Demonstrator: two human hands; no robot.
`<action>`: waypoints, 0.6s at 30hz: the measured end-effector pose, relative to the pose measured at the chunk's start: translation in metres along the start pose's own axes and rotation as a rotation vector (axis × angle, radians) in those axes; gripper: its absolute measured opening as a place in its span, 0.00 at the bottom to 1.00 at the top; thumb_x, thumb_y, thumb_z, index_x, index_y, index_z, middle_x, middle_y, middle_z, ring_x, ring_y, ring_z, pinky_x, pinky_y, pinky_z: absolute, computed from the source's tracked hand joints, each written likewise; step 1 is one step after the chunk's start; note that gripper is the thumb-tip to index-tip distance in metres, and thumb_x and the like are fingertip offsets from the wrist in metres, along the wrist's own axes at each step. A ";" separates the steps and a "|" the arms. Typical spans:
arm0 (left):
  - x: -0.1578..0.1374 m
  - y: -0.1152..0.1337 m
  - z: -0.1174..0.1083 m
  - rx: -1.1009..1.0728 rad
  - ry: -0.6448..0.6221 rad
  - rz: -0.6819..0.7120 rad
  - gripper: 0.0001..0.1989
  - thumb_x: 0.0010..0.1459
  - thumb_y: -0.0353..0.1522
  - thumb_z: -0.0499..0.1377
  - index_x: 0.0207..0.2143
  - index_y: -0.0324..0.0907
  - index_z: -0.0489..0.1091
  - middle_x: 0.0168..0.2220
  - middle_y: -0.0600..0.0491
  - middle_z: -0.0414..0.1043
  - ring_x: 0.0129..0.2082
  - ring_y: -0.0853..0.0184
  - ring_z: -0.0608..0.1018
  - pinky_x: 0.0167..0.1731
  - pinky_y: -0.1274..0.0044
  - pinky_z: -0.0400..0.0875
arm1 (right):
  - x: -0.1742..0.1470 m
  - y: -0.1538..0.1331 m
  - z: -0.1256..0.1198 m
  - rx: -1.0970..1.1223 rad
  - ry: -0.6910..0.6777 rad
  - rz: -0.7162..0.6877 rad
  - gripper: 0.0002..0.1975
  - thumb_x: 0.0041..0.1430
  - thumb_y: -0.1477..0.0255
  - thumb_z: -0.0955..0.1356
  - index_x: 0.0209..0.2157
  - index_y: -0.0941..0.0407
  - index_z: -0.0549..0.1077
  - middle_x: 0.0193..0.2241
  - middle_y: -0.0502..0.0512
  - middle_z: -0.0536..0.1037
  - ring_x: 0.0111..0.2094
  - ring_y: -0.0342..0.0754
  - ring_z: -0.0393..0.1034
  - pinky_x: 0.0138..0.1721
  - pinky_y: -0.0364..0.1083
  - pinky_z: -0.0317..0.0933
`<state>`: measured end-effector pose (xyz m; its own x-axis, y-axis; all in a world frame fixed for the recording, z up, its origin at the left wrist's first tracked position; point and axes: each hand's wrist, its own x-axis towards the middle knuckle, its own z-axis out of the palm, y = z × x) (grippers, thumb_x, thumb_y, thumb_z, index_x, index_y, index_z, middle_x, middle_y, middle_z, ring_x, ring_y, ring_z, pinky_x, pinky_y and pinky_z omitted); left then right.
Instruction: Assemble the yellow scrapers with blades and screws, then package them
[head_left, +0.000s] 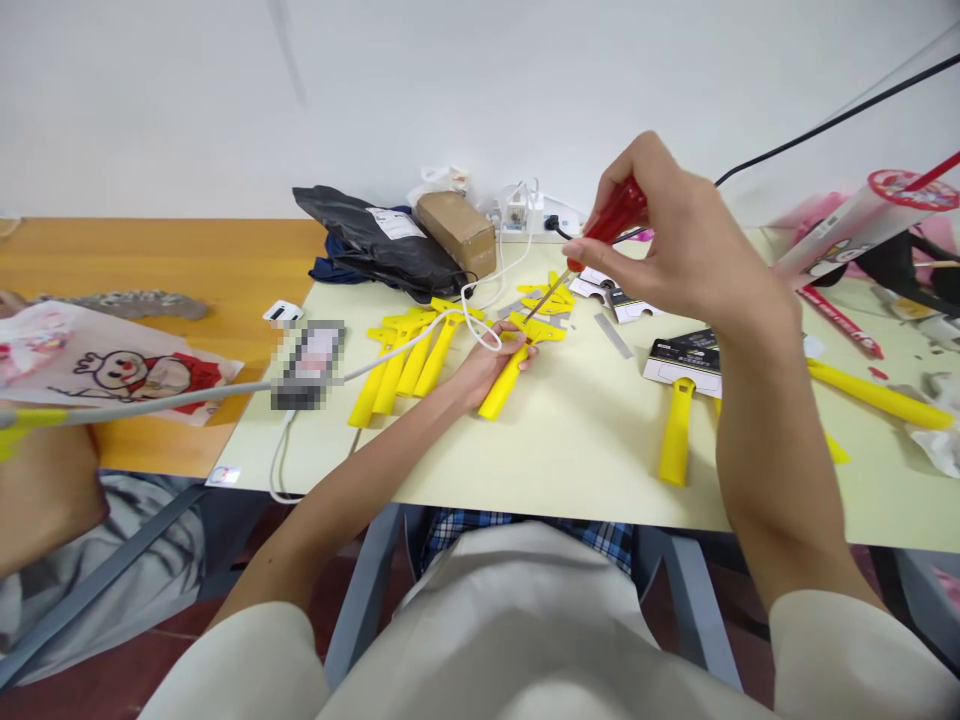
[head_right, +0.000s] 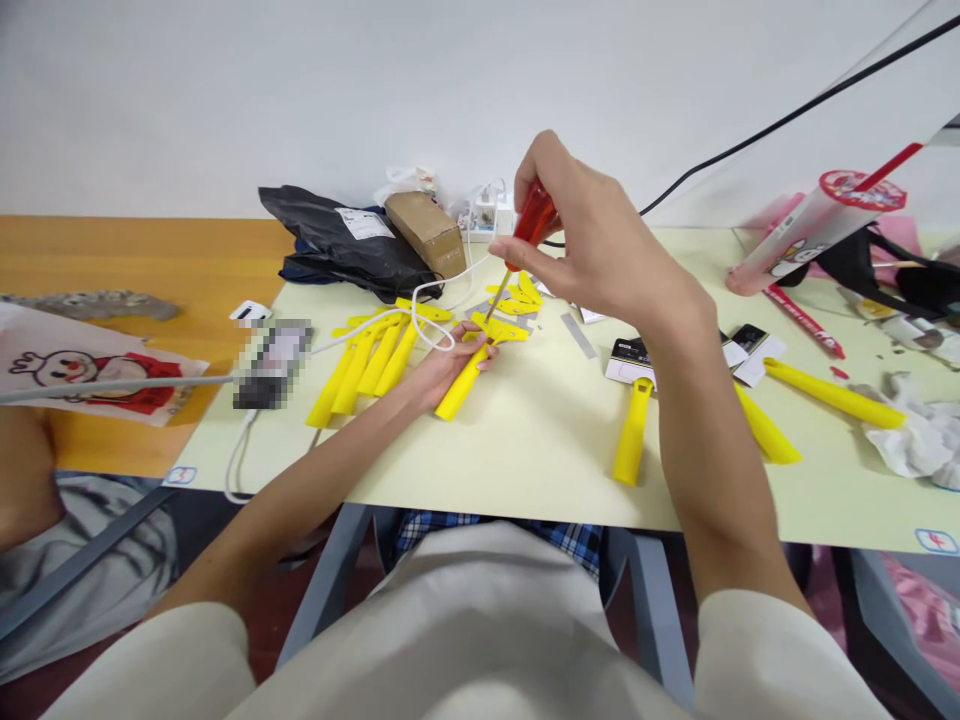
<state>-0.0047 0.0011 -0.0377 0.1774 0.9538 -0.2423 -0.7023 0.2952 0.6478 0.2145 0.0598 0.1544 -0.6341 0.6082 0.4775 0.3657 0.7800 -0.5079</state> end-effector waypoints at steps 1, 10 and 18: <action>0.000 0.000 0.000 -0.002 0.001 0.006 0.21 0.59 0.22 0.72 0.44 0.46 0.64 0.37 0.54 0.71 0.35 0.67 0.80 0.31 0.80 0.68 | 0.000 0.000 0.000 0.014 -0.029 -0.027 0.17 0.67 0.56 0.76 0.49 0.43 0.68 0.50 0.55 0.81 0.46 0.63 0.78 0.52 0.67 0.75; 0.003 -0.002 -0.003 0.029 -0.007 0.035 0.21 0.60 0.22 0.71 0.44 0.46 0.62 0.38 0.54 0.72 0.35 0.67 0.81 0.31 0.80 0.68 | 0.000 0.000 0.002 0.030 -0.010 -0.025 0.15 0.70 0.62 0.76 0.52 0.43 0.70 0.45 0.54 0.82 0.44 0.61 0.78 0.49 0.62 0.74; 0.003 -0.003 -0.005 0.040 -0.042 0.030 0.21 0.60 0.24 0.72 0.45 0.46 0.62 0.38 0.54 0.72 0.36 0.67 0.81 0.31 0.80 0.68 | 0.000 0.003 0.003 0.034 0.032 -0.032 0.16 0.69 0.62 0.79 0.50 0.44 0.72 0.40 0.51 0.83 0.42 0.59 0.82 0.44 0.59 0.76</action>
<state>-0.0059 0.0032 -0.0443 0.1859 0.9635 -0.1927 -0.6795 0.2677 0.6830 0.2139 0.0616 0.1509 -0.6227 0.5877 0.5165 0.3220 0.7941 -0.5154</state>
